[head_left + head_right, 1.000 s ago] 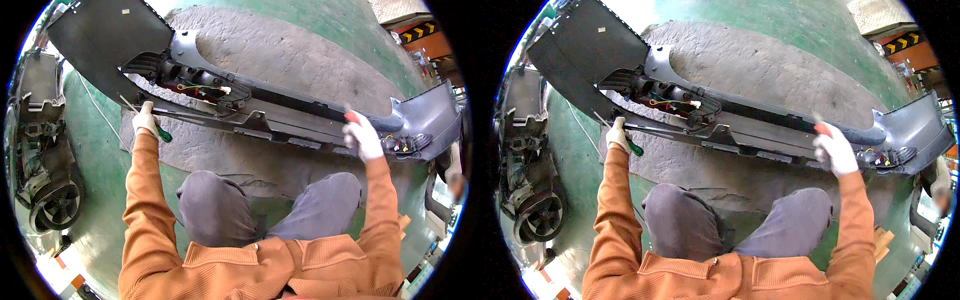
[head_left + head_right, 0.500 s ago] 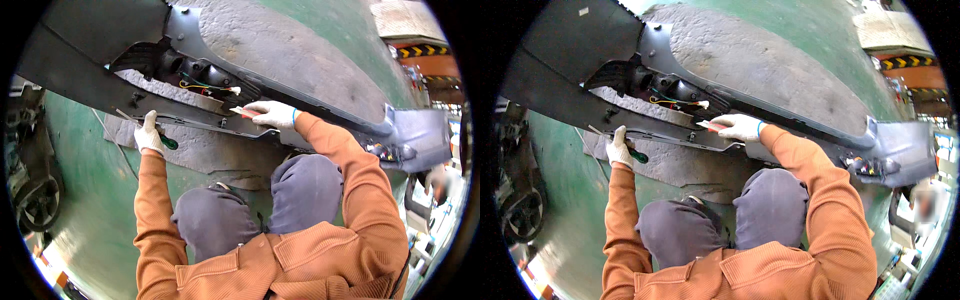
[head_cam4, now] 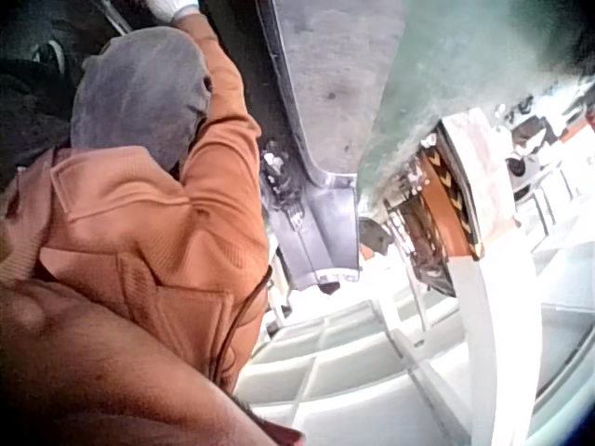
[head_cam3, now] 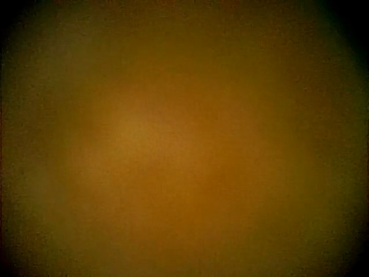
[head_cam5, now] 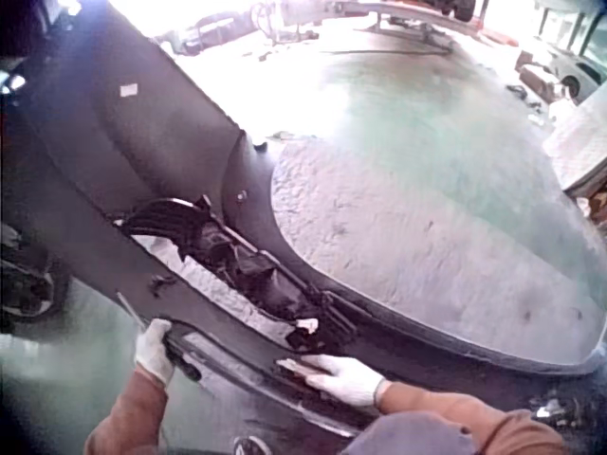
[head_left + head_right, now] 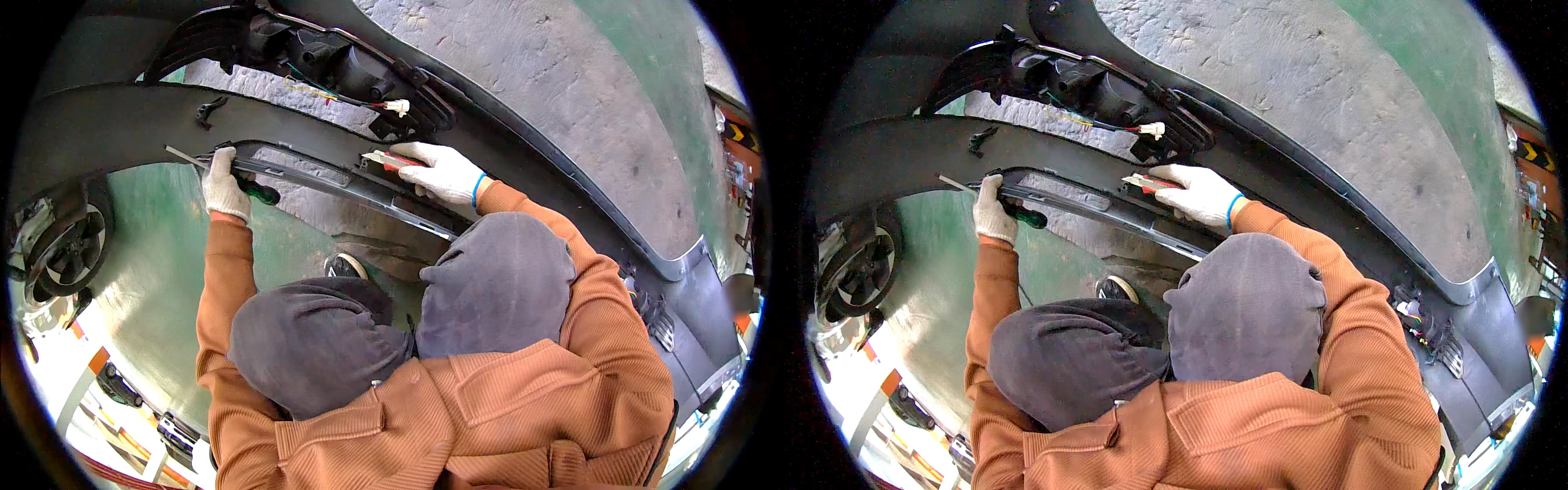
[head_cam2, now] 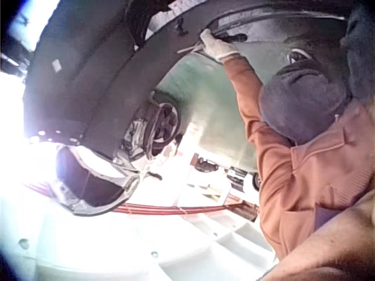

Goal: The person uses a screwdriver to remove screws and detach a black plastic component from a large car bumper assembly. They then place the removed part into a cardboard box and continue to work on the bumper, using a utility knife to cut a plastic trim piece.

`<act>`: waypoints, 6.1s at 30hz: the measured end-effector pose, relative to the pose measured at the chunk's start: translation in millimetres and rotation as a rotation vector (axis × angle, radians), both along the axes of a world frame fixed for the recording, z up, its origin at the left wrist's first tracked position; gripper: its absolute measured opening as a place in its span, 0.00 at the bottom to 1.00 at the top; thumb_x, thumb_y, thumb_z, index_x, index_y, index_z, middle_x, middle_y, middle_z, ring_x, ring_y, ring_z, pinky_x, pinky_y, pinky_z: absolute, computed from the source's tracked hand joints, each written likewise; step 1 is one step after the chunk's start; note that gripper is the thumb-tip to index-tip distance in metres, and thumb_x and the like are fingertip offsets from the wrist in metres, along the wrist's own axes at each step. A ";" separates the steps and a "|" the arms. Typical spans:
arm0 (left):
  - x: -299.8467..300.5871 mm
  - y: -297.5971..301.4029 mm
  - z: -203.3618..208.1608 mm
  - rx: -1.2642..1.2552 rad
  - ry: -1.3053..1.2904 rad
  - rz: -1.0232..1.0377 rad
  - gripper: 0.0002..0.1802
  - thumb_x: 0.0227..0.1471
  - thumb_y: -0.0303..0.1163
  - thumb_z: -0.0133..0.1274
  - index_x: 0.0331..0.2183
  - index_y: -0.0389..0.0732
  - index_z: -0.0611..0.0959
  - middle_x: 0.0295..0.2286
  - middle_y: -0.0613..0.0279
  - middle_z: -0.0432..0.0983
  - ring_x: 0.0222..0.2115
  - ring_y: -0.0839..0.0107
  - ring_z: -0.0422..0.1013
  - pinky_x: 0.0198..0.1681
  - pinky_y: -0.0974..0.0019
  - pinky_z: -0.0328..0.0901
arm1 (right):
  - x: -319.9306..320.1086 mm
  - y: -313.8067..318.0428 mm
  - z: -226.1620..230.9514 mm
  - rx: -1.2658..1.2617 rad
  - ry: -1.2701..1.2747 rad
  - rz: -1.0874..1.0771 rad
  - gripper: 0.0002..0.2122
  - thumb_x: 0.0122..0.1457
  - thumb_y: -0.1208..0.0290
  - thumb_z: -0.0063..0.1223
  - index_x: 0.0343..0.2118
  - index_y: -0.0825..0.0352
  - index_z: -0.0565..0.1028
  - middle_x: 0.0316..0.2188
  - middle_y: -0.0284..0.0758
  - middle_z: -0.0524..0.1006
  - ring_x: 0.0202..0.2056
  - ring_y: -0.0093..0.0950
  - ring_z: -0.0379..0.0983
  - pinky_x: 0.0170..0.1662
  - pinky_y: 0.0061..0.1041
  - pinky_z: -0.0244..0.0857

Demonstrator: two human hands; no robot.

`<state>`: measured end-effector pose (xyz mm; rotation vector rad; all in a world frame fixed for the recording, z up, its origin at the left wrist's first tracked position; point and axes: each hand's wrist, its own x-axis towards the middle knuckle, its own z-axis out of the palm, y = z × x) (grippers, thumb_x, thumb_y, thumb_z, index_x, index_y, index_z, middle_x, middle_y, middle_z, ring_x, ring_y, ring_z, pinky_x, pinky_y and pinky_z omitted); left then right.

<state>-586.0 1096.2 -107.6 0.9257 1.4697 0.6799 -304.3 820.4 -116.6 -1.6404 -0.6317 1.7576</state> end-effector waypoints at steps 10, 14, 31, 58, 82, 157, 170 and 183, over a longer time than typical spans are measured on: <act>17.4 3.9 4.4 0.022 0.059 0.030 0.06 0.54 0.32 0.59 0.29 0.40 0.81 0.20 0.64 0.75 0.16 0.69 0.68 0.22 0.63 0.66 | 5.2 -8.4 -22.6 0.187 -0.231 0.084 0.26 0.67 0.57 0.57 0.64 0.63 0.71 0.46 0.40 0.82 0.33 0.28 0.77 0.43 0.29 0.73; 13.5 3.7 2.1 0.022 0.063 0.017 0.07 0.55 0.32 0.59 0.28 0.40 0.81 0.20 0.64 0.75 0.16 0.69 0.69 0.22 0.63 0.66 | 9.1 -5.4 -4.3 0.041 -0.106 0.104 0.26 0.67 0.56 0.55 0.64 0.63 0.71 0.52 0.43 0.81 0.43 0.36 0.80 0.51 0.32 0.72; 7.9 2.4 -4.3 0.012 0.088 0.018 0.09 0.52 0.35 0.61 0.27 0.41 0.81 0.20 0.63 0.75 0.16 0.68 0.69 0.22 0.63 0.66 | -5.7 -1.5 -26.0 0.340 -0.463 0.213 0.25 0.67 0.57 0.53 0.61 0.67 0.72 0.54 0.50 0.79 0.55 0.49 0.75 0.59 0.39 0.68; -1.8 4.3 -10.7 0.007 0.022 0.022 0.07 0.52 0.34 0.61 0.29 0.42 0.81 0.21 0.64 0.73 0.17 0.68 0.69 0.22 0.63 0.67 | -11.4 -5.1 -21.0 0.273 -0.326 -0.032 0.25 0.66 0.59 0.56 0.62 0.65 0.73 0.45 0.42 0.82 0.42 0.33 0.79 0.47 0.33 0.72; 6.2 0.2 -5.7 0.056 0.058 -0.016 0.13 0.52 0.36 0.61 0.36 0.37 0.81 0.23 0.60 0.76 0.16 0.66 0.70 0.21 0.62 0.67 | -35.2 50.3 -30.7 0.734 -0.838 0.354 0.12 0.58 0.72 0.58 0.45 0.59 0.79 0.37 0.39 0.81 0.43 0.42 0.77 0.47 0.43 0.72; 3.7 1.5 0.2 0.018 -0.134 -0.100 0.18 0.53 0.36 0.60 0.42 0.37 0.78 0.27 0.62 0.77 0.19 0.74 0.69 0.21 0.66 0.65 | -118.7 293.0 60.7 0.191 -0.068 0.015 0.10 0.70 0.66 0.50 0.47 0.67 0.75 0.21 0.33 0.73 0.16 0.26 0.71 0.17 0.31 0.64; 8.0 1.8 -2.3 -0.007 -0.058 -0.098 0.13 0.59 0.41 0.60 0.36 0.41 0.81 0.24 0.68 0.78 0.20 0.78 0.68 0.20 0.70 0.61 | -138.1 292.1 28.0 0.252 -0.172 -0.087 0.11 0.70 0.66 0.50 0.51 0.63 0.75 0.20 0.31 0.71 0.16 0.24 0.68 0.16 0.28 0.60; 5.1 0.3 4.4 -0.040 -0.036 -0.081 0.13 0.58 0.41 0.59 0.34 0.40 0.84 0.23 0.66 0.78 0.18 0.76 0.67 0.20 0.69 0.60 | -139.6 287.7 52.0 0.157 -0.060 -0.062 0.14 0.71 0.66 0.49 0.54 0.66 0.74 0.18 0.31 0.72 0.15 0.24 0.69 0.16 0.28 0.61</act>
